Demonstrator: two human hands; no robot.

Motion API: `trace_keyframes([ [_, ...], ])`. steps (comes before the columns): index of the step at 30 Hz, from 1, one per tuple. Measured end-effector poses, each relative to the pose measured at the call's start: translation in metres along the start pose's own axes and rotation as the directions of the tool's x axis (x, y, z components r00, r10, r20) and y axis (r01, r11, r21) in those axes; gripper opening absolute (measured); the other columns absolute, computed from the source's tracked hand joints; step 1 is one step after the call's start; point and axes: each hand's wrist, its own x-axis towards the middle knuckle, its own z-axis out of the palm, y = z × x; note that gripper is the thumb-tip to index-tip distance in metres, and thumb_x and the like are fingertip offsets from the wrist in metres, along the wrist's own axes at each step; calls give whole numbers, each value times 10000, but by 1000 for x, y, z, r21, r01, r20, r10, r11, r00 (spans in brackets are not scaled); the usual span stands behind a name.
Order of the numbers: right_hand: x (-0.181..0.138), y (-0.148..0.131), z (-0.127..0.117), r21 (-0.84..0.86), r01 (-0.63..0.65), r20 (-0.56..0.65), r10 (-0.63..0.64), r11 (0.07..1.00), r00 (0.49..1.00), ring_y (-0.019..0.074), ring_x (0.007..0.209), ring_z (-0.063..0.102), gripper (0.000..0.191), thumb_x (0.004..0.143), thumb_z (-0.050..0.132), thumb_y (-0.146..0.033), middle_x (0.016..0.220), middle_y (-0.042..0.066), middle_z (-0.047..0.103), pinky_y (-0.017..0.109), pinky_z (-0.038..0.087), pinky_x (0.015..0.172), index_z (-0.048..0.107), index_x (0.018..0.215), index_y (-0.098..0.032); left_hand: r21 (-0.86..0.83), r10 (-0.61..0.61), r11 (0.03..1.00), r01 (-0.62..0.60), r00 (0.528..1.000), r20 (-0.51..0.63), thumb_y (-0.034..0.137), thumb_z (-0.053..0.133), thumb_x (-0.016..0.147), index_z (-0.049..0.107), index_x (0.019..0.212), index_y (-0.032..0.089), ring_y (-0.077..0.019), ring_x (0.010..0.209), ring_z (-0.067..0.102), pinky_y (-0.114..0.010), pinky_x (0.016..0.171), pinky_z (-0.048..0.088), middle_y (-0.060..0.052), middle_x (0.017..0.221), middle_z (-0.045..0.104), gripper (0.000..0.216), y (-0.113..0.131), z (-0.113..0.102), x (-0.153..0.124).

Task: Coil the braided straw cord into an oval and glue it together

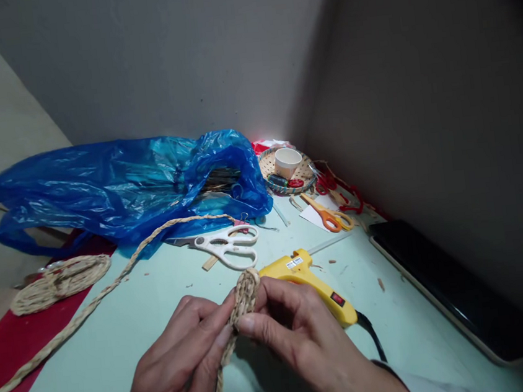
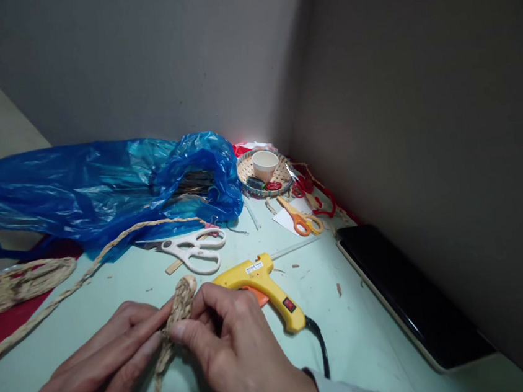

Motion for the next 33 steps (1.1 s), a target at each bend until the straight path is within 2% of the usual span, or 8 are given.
trace_keyframes([
  [6, 0, -6, -5, 1, -3, 10, 3, 1000, 1000, 126, 647, 455, 226, 865, 654, -331, 691, -20, 550, 270, 362, 615, 577, 716, -180, -10, 2, 1000, -2, 1000, -10, 219, 484, 996, 648, 1318, 450, -143, 934, 653, -212, 883, 505, 36, 1114, 735, 429, -2, -2, 0],
  [11, 0, -8, -10, 0, 22, 18, -22, 1000, 1000, 136, 696, 483, 226, 889, 667, -331, 743, -12, 584, 275, 388, 654, 583, 737, -187, 45, 43, 998, -39, 995, -86, 172, 548, 941, 634, 1306, 509, -158, 1011, 692, -227, 910, 501, 97, 1187, 765, 504, -4, -2, 4],
  [14, 0, -8, -10, -10, 36, 17, -36, 999, 999, 133, 709, 493, 217, 894, 666, -325, 750, -14, 591, 270, 397, 673, 591, 745, -186, 48, -25, 998, 32, 991, -132, 210, 633, 898, 744, 1099, 449, -133, 914, 712, -179, 850, 498, 107, 1032, 784, 331, -2, -3, 7],
  [17, 1, -8, -10, -22, 32, 17, -31, 999, 999, 126, 687, 474, 226, 897, 665, -337, 725, -23, 571, 263, 382, 648, 591, 747, -184, 40, -59, 997, 66, 986, -157, 236, 673, 871, 757, 915, 411, -108, 781, 699, -152, 754, 493, 123, 882, 768, 200, 0, -3, 9],
  [22, -1, -4, -9, -37, 14, 18, -14, 999, 1000, 111, 629, 451, 240, 890, 676, -327, 665, -39, 536, 249, 355, 587, 578, 723, -184, 30, -47, 998, 52, 989, -138, 204, 671, 869, 761, 920, 440, -88, 735, 691, -139, 727, 483, 142, 797, 744, 258, -1, -4, 8],
  [27, -1, -1, -6, 63, -22, 25, 21, 998, 999, 104, 565, 497, 298, 873, 710, -395, 630, -31, 569, 239, 384, 552, 584, 720, -172, 52, -34, 998, 40, 993, -112, 201, 683, 863, 759, 1031, 491, -85, 708, 700, -146, 677, 483, 136, 754, 724, 345, -2, -5, 5],
  [33, 1, 1, -1, 162, -39, 40, 33, 986, 999, 87, 532, 534, 365, 857, 743, -463, 619, -26, 596, 219, 418, 551, 583, 727, -161, 44, -46, 998, 53, 989, -141, 187, 693, 836, 780, 983, 465, -121, 676, 701, -190, 652, 505, 111, 756, 756, 326, -1, -3, 3],
])
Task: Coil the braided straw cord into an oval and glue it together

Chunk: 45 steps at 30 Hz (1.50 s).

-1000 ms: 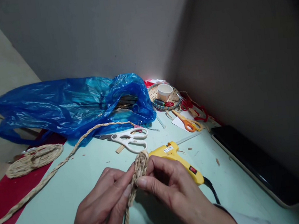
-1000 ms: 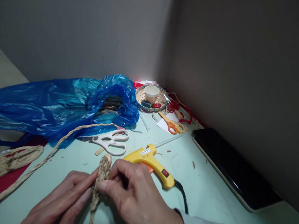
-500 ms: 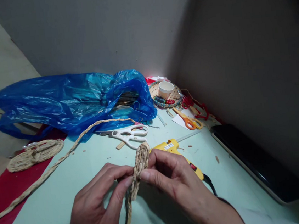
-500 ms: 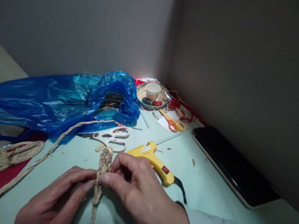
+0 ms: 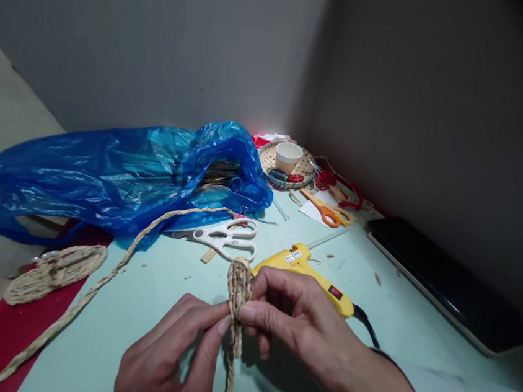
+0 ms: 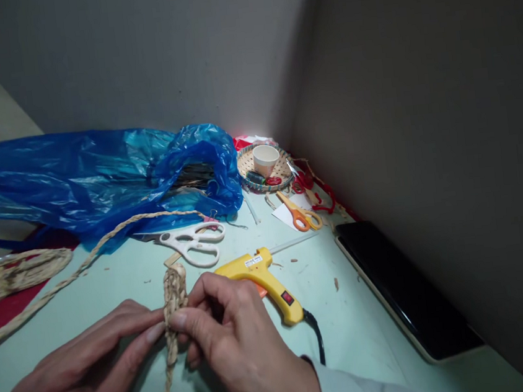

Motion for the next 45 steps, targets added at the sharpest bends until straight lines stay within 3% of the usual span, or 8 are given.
trace_keyframes([
  [6, 4, -4, -4, 59, -37, 47, 34, 998, 998, 79, 529, 538, 417, 829, 758, -511, 643, -14, 605, 217, 436, 555, 572, 734, -150, -76, -128, 989, 129, 992, 17, 319, 688, 850, 825, 875, 391, -177, 685, 692, -231, 642, 532, 41, 700, 739, 157, 9, -1, 6],
  [12, 9, -4, -6, 45, -91, 178, 82, 995, 981, 61, 510, 489, 460, 787, 781, -558, 676, -30, 574, 192, 405, 500, 568, 778, -151, -212, -372, 881, 422, 897, 239, 502, 689, 857, 778, 1085, 290, -247, 986, 703, -270, 844, 557, -36, 1073, 786, 324, 7, -13, 24],
  [19, 11, -9, -11, -109, -65, 287, 94, 992, 953, 64, 532, 486, 417, 914, 649, -549, 683, -29, 577, 198, 403, 543, 589, 800, -153, -417, -486, 690, 592, 806, 339, 381, 774, 816, 741, 920, 212, -183, 759, 660, -254, 715, 533, -4, 783, 700, 202, 5, -12, 31],
  [22, 12, -9, -12, -126, -15, 305, 53, 992, 951, 77, 539, 498, 467, 1002, 493, -532, 661, -8, 583, 213, 433, 569, 625, 788, -138, -462, -502, 646, 608, 794, 344, 373, 738, 840, 689, 878, 208, -184, 707, 642, -286, 685, 536, 1, 738, 651, 176, 6, -11, 32],
  [27, 9, -7, -9, -86, -12, 236, 33, 996, 971, 99, 631, 557, 343, 996, 511, -469, 876, 43, 663, 219, 466, 579, 643, 983, -153, -506, -511, 647, 571, 817, 269, 357, 707, 865, 657, 840, 212, -145, 664, 593, -225, 632, 492, 18, 694, 631, 155, 5, -14, 36],
  [36, -2, -8, 7, -452, 31, 185, 59, 892, 981, 128, 669, 551, 268, 841, 681, -236, 747, -35, 605, 244, 420, 632, 609, 1093, -175, -491, -496, 732, 473, 863, 94, 370, 731, 854, 620, 888, 211, -106, 634, 552, -182, 613, 456, 52, 678, 615, 197, 7, -13, 36],
  [41, -3, -9, 6, -471, 49, 178, 41, 881, 983, 128, 663, 509, 237, 863, 600, -220, 748, -28, 558, 253, 419, 631, 606, 1094, -166, -499, -492, 727, 471, 865, 99, 360, 730, 842, 582, 1066, 257, -121, 647, 576, -201, 622, 473, 52, 722, 633, 287, 9, -14, 38],
  [45, -1, -6, 1, -432, 66, 198, 24, 899, 980, 125, 683, 475, 215, 858, 581, -195, 776, -32, 525, 252, 415, 637, 592, 1071, -173, -457, -455, 757, 467, 879, 144, 405, 756, 821, 626, 1180, 277, -156, 802, 641, -220, 722, 507, 16, 874, 669, 403, 8, -19, 42],
])
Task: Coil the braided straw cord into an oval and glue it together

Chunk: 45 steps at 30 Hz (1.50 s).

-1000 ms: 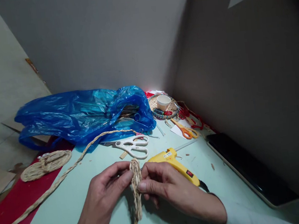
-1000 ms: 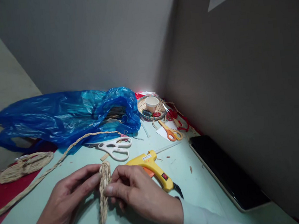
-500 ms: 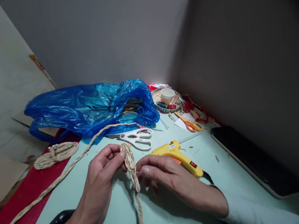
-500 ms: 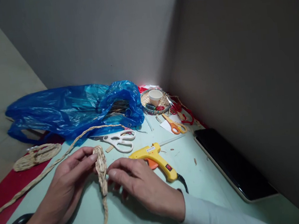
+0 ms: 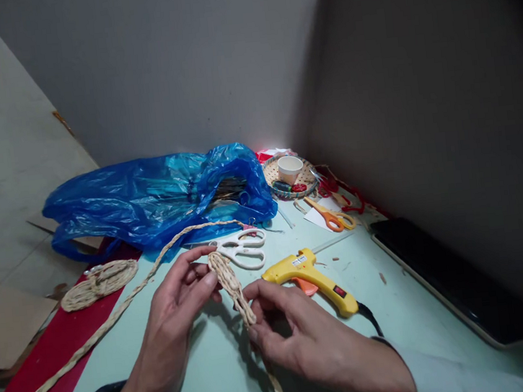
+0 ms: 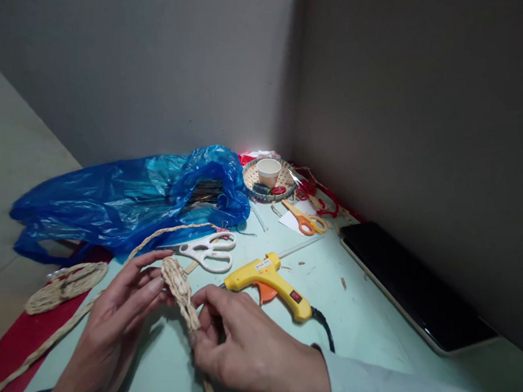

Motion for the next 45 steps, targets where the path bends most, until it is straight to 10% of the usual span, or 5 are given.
trace_keyframes([
  [7, -4, -7, -15, 73, -32, 42, 29, 997, 999, 110, 659, 377, 139, 835, 575, -166, 719, -59, 433, 233, 333, 594, 582, 972, -189, 138, -35, 990, 24, 996, 79, 445, 733, 822, 687, 1156, 294, -197, 864, 651, -260, 741, 511, -18, 1041, 711, 369, 7, -21, 9],
  [13, -4, -13, -27, 261, -150, 105, 126, 954, 986, 119, 687, 436, 86, 828, 557, -199, 748, -22, 505, 237, 337, 614, 616, 880, -165, 575, 380, 767, -286, 924, -47, 474, 673, 867, 736, 1022, 300, -201, 882, 576, -281, 773, 416, 11, 1017, 646, 241, 15, -41, 14],
  [33, 3, 4, -22, 716, -260, 277, 79, 648, 958, 79, 536, 303, 307, 788, 561, -248, 577, -64, 354, 250, 447, 661, 758, 946, -74, 347, 235, 894, -283, 957, 172, 439, 801, 777, 679, 1228, 514, -244, 1113, 682, -251, 884, 591, 67, 1279, 692, 473, 14, -36, 5],
  [38, -1, 7, -25, 549, -227, 331, 40, 804, 943, 114, 510, 444, 405, 854, 448, -267, 525, -51, 395, 269, 432, 612, 751, 1028, -63, 352, 170, 903, -247, 957, 236, 392, 728, 869, 715, 1210, 410, -126, 759, 716, -111, 691, 550, 19, 841, 781, 342, 15, -24, 6],
  [45, -3, -7, -27, 83, 23, 254, -44, 996, 966, 139, 783, 528, 397, 1030, 426, -452, 832, 12, 594, 265, 414, 744, 652, 877, -164, 294, 92, 946, -138, 982, 163, 361, 818, 772, 707, 1209, 337, -171, 798, 728, -232, 763, 599, -25, 1155, 759, 452, 5, -10, -3],
])
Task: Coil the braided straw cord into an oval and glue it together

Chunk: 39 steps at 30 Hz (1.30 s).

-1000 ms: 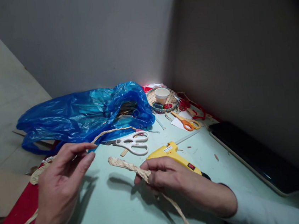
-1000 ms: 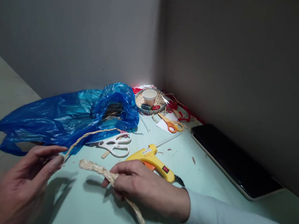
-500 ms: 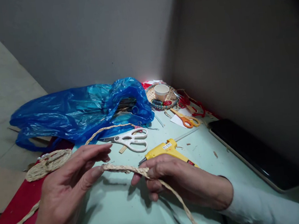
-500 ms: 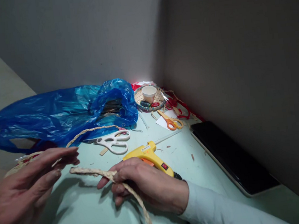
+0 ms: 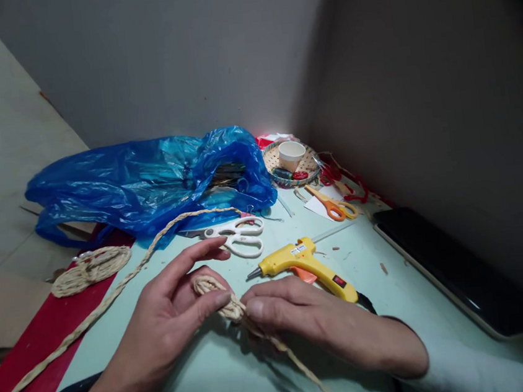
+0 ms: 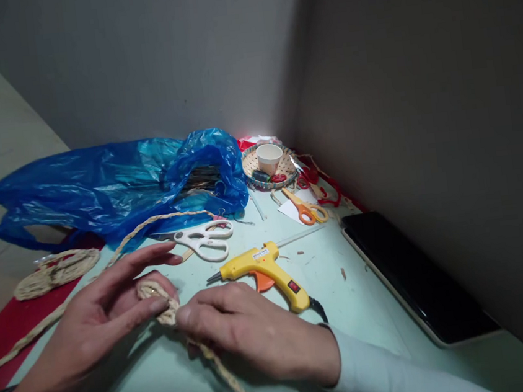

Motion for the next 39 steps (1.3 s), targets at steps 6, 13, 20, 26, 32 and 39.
trace_keyframes([
  [6, 4, 6, 14, -50, -130, -117, 123, 990, 986, 115, 648, 467, 379, 958, 564, -492, 702, -18, 569, 249, 344, 603, 581, 747, -177, 75, 95, 993, -89, 993, -72, 342, 840, 717, 754, 1136, 407, -184, 765, 742, -216, 741, 594, -4, 1095, 771, 432, -8, 13, -5],
  [13, 8, 6, 25, -85, -204, -247, 178, 975, 953, 93, 556, 366, 342, 852, 607, -270, 556, -49, 435, 254, 272, 521, 432, 571, -187, 261, 167, 957, -124, 974, -153, 325, 780, 748, 759, 1097, 485, -187, 681, 758, -225, 694, 588, 60, 886, 822, 384, -6, 23, -16],
  [20, 9, 9, 32, 103, -171, -195, 188, 980, 963, 102, 538, 429, 236, 805, 555, -251, 584, -8, 545, 256, 362, 560, 510, 584, -182, 108, 7, 994, 2, 996, -90, 444, 701, 840, 733, 1178, 466, -225, 903, 761, -240, 754, 585, 34, 1048, 814, 341, -7, 19, -19],
  [26, 10, 12, 25, 312, -164, -133, 214, 936, 968, 104, 558, 549, 277, 811, 643, -364, 670, 40, 658, 221, 431, 576, 548, 646, -163, -344, -140, 938, 52, 962, -236, 585, 663, 845, 742, 1151, 323, -266, 1066, 679, -306, 788, 622, -16, 1359, 660, 410, 0, -4, 4],
  [32, 10, 7, 15, 400, -77, -179, 160, 913, 971, 76, 573, 568, 449, 844, 667, -563, 794, 74, 709, 187, 421, 548, 635, 786, -119, -311, -194, 945, 98, 936, -295, 328, 900, 657, 709, 841, 202, -95, 589, 553, -137, 540, 471, 43, 640, 622, 293, -20, -12, 18],
  [39, 10, 10, 13, 473, -16, -225, 138, 881, 965, 78, 577, 567, 440, 813, 703, -545, 778, 79, 713, 202, 426, 575, 648, 772, -111, -365, -165, 923, 125, 983, -80, 446, 713, 860, 609, 850, 225, -59, 432, 370, -147, 414, 312, 102, 547, 394, 245, -20, 7, 4],
])
